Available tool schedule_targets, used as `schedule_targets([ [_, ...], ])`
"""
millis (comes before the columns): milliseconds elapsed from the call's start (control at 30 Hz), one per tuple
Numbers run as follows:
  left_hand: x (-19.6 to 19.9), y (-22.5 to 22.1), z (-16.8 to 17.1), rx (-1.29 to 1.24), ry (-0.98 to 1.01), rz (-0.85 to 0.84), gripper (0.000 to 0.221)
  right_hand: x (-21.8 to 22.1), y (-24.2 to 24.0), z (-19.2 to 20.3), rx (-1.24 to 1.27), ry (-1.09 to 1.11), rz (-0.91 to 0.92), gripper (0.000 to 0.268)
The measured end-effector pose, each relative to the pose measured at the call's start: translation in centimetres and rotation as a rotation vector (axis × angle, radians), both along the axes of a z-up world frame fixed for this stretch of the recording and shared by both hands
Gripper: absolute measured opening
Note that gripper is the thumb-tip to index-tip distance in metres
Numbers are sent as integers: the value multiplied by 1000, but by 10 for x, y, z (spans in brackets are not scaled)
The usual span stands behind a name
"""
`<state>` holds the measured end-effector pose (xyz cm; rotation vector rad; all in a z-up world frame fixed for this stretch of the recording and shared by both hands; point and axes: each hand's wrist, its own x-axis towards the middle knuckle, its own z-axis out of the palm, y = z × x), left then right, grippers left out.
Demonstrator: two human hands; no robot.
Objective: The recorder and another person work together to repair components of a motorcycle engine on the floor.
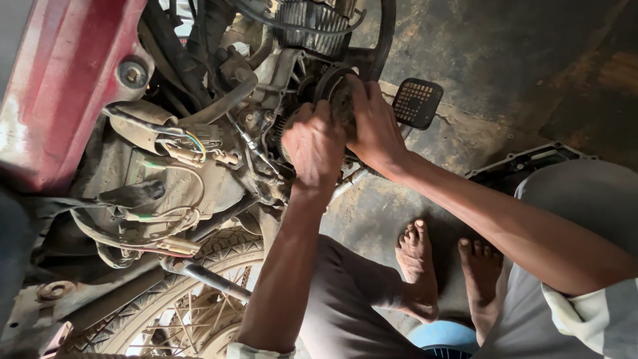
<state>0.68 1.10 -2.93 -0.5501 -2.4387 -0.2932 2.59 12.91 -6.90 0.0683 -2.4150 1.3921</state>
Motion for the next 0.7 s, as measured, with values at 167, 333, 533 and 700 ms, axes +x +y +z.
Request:
schedule_targets([
  [167, -3, -6, 0, -12, -65, 14, 14, -1, 3, -1, -19, 6, -15, 83],
  [333, -2, -9, 13, 55, -129, 83, 34, 2, 4, -3, -63, 3, -33, 79],
  [533, -12, -13, 15, 120, -291, 98, 44, 0, 13, 3, -77, -19, -27, 86],
  [700, -25, -23, 17, 86, -406, -41, 33, -4, 16, -4, -93, -8, 27, 83],
])
